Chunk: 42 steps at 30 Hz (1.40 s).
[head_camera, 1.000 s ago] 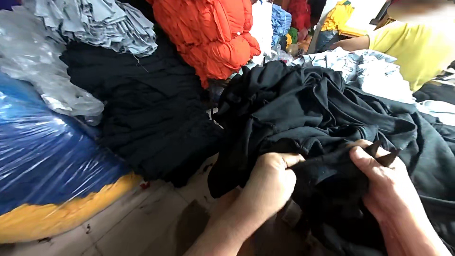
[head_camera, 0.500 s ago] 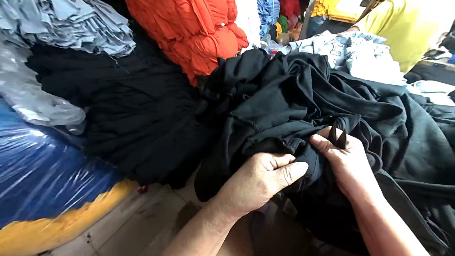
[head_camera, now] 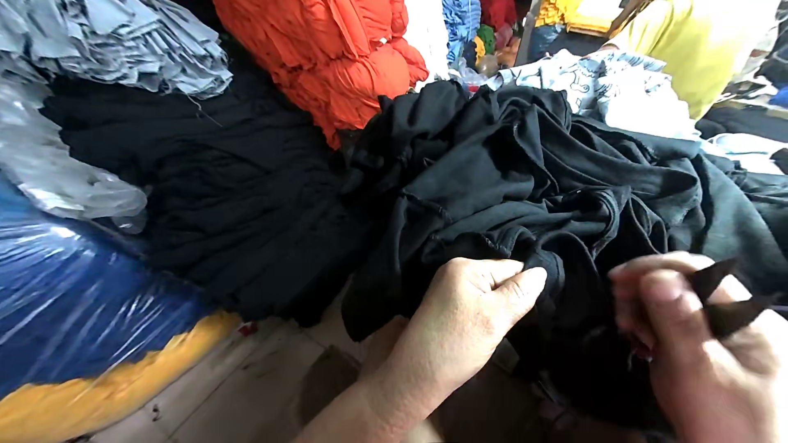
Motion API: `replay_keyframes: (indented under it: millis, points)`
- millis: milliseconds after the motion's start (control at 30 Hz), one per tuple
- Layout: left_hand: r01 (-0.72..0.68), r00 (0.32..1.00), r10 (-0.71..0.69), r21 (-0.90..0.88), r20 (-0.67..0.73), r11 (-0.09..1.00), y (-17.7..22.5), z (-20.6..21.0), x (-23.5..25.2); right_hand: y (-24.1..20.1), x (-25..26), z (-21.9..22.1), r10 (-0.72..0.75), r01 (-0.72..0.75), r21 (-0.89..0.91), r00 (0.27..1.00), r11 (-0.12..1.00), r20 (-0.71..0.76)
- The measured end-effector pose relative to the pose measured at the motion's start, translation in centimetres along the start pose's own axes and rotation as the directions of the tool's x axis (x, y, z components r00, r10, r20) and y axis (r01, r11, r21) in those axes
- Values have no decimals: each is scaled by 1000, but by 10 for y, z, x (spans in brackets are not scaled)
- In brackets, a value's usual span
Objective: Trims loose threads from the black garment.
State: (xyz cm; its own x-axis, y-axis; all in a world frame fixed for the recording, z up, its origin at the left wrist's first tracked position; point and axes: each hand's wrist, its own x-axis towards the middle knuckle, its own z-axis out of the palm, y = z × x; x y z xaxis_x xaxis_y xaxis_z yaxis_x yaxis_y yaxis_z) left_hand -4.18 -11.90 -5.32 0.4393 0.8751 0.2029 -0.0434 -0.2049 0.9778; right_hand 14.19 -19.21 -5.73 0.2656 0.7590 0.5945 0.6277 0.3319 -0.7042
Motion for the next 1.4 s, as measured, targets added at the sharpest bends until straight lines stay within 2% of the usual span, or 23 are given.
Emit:
replay_keyframes:
  millis: [100, 200, 267, 400, 500, 600, 667, 867, 1067, 1167, 1267, 1400]
  points:
    - [-126, 992, 124, 98, 33, 987, -4, 3, 0, -6, -16, 6, -65, 75, -81, 991, 994, 118]
    - [-152, 988, 146, 140, 52, 978, -4, 6, -1, -5, -23, 15, -45, 55, -129, 996, 990, 78]
    - [-171, 984, 163, 159, 65, 972, -4, 6, -1, -3, -24, 18, -14, 19, -97, 999, 995, 49]
    - [-245, 970, 234, 268, 71, 932, -4, 6, -1, -2, -23, 15, 77, -86, 116, 994, 989, 83]
    - [-245, 970, 232, 315, 78, 917, -4, 5, 1, -3, -24, 10, 192, -244, 344, 965, 907, 180]
    - [-175, 984, 155, 278, 93, 944, -3, 4, 6, 1, -24, 7, 210, -305, 486, 948, 819, 240]
    - [-83, 992, 63, 206, 105, 975, -3, 5, 9, 2, -25, 9, 201, -299, 504, 950, 810, 241]
    - [126, 989, -120, -76, 81, 989, 1, 10, 12, -6, -32, 18, 143, -195, 391, 977, 899, 159]
    - [126, 992, -124, -231, 23, 965, 3, 14, 12, -13, -37, -1, 109, -165, 262, 971, 951, 214]
    - [133, 991, -130, -181, 29, 974, 6, 14, 13, -11, -40, -12, 127, -148, 83, 968, 986, 218]
    - [79, 997, -80, -115, -2, 990, 4, 15, 13, -11, -46, -12, 221, -207, -87, 951, 974, 215]
    - [28, 999, -30, -110, -16, 994, 3, 16, 10, -17, -51, -11, 296, -267, -160, 936, 950, 192]
